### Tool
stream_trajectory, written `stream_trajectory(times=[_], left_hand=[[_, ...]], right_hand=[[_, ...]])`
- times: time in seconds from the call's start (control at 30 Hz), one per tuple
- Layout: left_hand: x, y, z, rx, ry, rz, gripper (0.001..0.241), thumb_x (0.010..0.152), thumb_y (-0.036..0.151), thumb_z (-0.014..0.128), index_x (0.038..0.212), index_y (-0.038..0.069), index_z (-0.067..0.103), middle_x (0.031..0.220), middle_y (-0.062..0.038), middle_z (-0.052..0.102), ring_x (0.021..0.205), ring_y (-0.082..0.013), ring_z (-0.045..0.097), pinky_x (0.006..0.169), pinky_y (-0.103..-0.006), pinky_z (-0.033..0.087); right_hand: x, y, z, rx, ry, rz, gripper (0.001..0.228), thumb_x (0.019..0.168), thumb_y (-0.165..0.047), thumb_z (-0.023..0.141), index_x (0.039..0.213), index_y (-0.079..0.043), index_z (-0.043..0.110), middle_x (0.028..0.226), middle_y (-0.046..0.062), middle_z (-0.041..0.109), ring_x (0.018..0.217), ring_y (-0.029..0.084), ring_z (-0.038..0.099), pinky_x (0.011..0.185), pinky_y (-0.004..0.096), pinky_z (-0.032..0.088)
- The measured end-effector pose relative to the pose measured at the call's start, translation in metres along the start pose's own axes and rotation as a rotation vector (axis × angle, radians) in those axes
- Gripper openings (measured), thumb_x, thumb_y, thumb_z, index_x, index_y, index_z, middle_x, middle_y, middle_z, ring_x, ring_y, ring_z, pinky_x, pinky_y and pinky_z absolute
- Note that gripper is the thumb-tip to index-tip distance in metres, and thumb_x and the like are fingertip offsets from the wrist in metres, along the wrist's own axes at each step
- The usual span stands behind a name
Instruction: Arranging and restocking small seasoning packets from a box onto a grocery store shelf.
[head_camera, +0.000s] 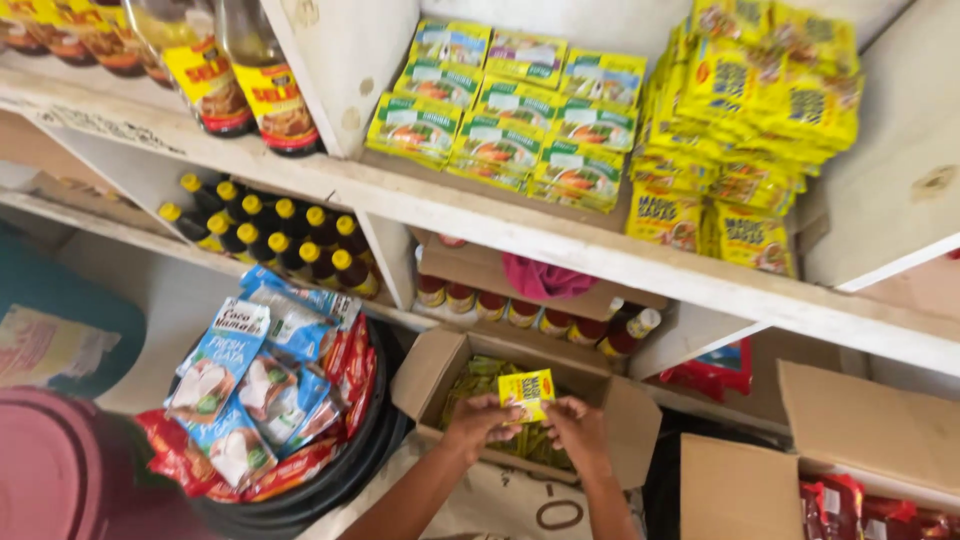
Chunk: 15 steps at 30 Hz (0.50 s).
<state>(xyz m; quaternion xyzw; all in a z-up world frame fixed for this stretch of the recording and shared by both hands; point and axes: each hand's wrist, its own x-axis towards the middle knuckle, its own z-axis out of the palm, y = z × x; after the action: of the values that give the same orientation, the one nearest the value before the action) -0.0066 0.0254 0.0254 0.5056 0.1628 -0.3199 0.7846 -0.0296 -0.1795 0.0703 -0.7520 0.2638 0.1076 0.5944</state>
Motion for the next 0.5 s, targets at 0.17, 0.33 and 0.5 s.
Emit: stream_trajectory(times=[0.17, 0.33, 0.5], left_hand=[[-0.037, 0.035, 0.009, -0.035, 0.011, 0.008, 0.029, 0.083, 0.017, 0.084, 0.106, 0.002, 0.073, 0.092, -0.006, 0.078, 0.075, -0.0153, 0.075, 0.067, -0.0273, 0.060], [-0.077, 0.114, 0.054, 0.058, -0.055, 0.226, 0.034, 0.087, 0.016, 0.079, 0.116, -0.001, 0.076, 0.093, -0.007, 0.080, 0.069, -0.0128, 0.072, 0.063, -0.0257, 0.058], [-0.133, 0.253, 0.161, 0.206, -0.043, 0.628, 0.034, 0.082, 0.004, 0.074, 0.116, 0.004, 0.066, 0.078, -0.002, 0.072, 0.055, -0.0091, 0.064, 0.049, -0.0245, 0.052]], right_hand=[[-0.009, -0.017, -0.014, 0.218, -0.106, -0.074, 0.024, 0.089, -0.023, 0.075, 0.099, -0.002, 0.079, 0.076, 0.002, 0.073, 0.061, 0.008, 0.064, 0.053, 0.024, 0.054], [-0.056, -0.116, -0.051, 0.195, -0.053, -0.288, 0.022, 0.089, -0.019, 0.075, 0.099, 0.000, 0.080, 0.075, 0.001, 0.076, 0.060, 0.007, 0.063, 0.050, 0.026, 0.052], [-0.080, -0.238, -0.104, 0.042, 0.331, -0.591, 0.027, 0.091, -0.011, 0.080, 0.081, 0.009, 0.063, 0.065, 0.007, 0.069, 0.054, 0.011, 0.061, 0.049, 0.026, 0.048]])
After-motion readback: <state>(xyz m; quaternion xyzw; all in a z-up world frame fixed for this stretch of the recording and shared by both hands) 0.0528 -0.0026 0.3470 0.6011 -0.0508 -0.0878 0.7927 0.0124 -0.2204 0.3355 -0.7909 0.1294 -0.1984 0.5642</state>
